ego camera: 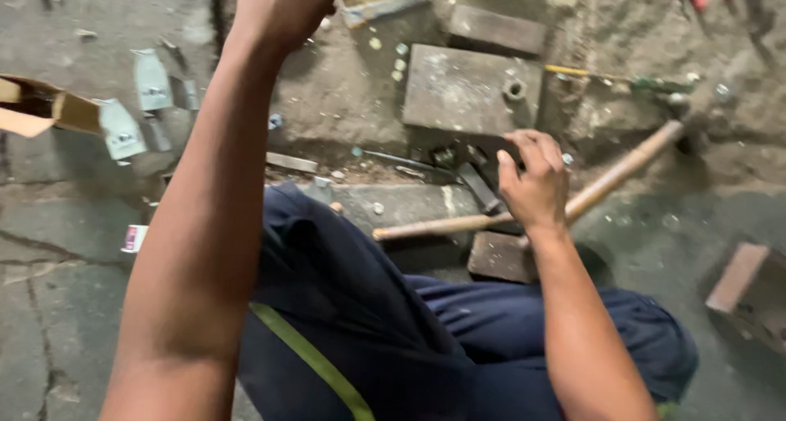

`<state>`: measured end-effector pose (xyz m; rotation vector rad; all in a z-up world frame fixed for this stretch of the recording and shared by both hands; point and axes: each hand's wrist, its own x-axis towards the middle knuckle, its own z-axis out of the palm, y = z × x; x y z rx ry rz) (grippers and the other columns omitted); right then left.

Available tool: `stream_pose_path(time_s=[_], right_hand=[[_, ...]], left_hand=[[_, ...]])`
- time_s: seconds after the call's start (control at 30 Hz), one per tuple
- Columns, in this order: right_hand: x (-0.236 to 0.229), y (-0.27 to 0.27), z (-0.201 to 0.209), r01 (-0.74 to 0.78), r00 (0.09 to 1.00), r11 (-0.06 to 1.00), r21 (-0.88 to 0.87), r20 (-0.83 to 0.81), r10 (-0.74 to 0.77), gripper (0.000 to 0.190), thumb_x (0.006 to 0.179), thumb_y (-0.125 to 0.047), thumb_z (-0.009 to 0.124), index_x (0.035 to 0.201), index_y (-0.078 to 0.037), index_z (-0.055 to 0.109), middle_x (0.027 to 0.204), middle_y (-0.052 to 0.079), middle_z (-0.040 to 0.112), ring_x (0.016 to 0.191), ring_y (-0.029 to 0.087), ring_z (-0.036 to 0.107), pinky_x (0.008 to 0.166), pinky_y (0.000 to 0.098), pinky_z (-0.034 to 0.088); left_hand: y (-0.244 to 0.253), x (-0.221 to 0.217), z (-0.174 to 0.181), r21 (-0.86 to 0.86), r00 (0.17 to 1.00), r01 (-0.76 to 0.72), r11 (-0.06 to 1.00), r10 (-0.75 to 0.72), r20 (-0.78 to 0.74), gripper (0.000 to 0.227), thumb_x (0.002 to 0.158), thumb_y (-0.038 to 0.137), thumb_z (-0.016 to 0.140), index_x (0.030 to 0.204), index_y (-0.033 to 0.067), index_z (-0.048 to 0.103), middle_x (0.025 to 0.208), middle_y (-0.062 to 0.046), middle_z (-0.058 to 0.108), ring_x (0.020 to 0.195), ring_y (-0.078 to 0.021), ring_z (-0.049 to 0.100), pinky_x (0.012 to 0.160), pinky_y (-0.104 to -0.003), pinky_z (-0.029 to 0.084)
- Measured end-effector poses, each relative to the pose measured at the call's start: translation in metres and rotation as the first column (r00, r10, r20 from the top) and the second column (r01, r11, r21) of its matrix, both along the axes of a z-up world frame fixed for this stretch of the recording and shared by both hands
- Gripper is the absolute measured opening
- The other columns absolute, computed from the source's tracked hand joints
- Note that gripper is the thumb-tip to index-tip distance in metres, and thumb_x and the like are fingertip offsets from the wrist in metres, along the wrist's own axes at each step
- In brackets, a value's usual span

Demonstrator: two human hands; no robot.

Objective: The person sits on the floor and uses a hammer to shape small metal pieces on an anvil. They repeatedly position the metal, strike it, and adjust its orientation to form the desired shape.

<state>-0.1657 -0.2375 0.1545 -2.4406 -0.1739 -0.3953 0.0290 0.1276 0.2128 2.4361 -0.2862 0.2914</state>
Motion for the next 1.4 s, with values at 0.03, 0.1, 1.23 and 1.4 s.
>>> stream_pose_path(time_s=[0.03, 0.1, 1.23, 1.4], right_hand=[[0.004, 0.007, 0.001, -0.022, 1.0, 1.0, 0.006, 0.012, 0.022, 0.023, 0.091, -0.009, 0.072, 0.114, -0.005, 0.072, 0.118, 0.015, 0.069, 0.112, 0.036, 0.065, 0.098, 0.0431, 0.053], [0.002, 0.016, -0.002, -0.066, 0.998, 0.998, 0.004, 0.005, 0.066, 0.022, 0.092, -0.009, 0.072, 0.113, -0.005, 0.073, 0.118, 0.014, 0.07, 0.113, 0.035, 0.066, 0.099, 0.0429, 0.053], [-0.017, 0.015, 0.046, 0.149, 0.864, 0.359, 0.922, -0.297, 0.406, 0.027, 0.1, -0.016, 0.062, 0.118, 0.001, 0.074, 0.093, 0.009, 0.076, 0.08, 0.013, 0.071, 0.072, 0.0272, 0.055], [-0.007, 0.0, 0.04, 0.26, 0.892, 0.473, 0.842, -0.396, 0.216, 0.02, 0.095, -0.01, 0.067, 0.108, 0.004, 0.074, 0.088, 0.007, 0.075, 0.073, 0.013, 0.067, 0.068, 0.0258, 0.052]], left_hand=[[0.015, -0.018, 0.008, -0.068, 0.999, -0.042, 0.997, 0.041, -0.025, 0.032, 0.1, 0.029, 0.067, 0.088, -0.0004, 0.07, 0.07, -0.019, 0.067, 0.063, -0.0304, 0.067, 0.064, -0.043, 0.052], [0.036, -0.057, 0.006, -0.041, 0.992, -0.023, 0.999, 0.017, -0.128, 0.026, 0.093, 0.03, 0.069, 0.1, 0.0053, 0.074, 0.086, -0.015, 0.074, 0.075, -0.0265, 0.074, 0.072, -0.04, 0.058], [-0.144, -0.095, 0.082, -0.404, 0.615, 0.265, 0.876, -0.476, -0.629, 0.023, 0.086, 0.022, 0.076, 0.084, -0.001, 0.072, 0.068, -0.01, 0.072, 0.055, -0.0148, 0.068, 0.05, -0.029, 0.053], [-0.175, -0.074, 0.055, -0.36, 0.639, 0.373, 0.855, -0.518, -0.568, 0.032, 0.092, 0.029, 0.075, 0.08, -0.0014, 0.07, 0.068, -0.012, 0.072, 0.057, -0.0155, 0.07, 0.052, -0.031, 0.055]])
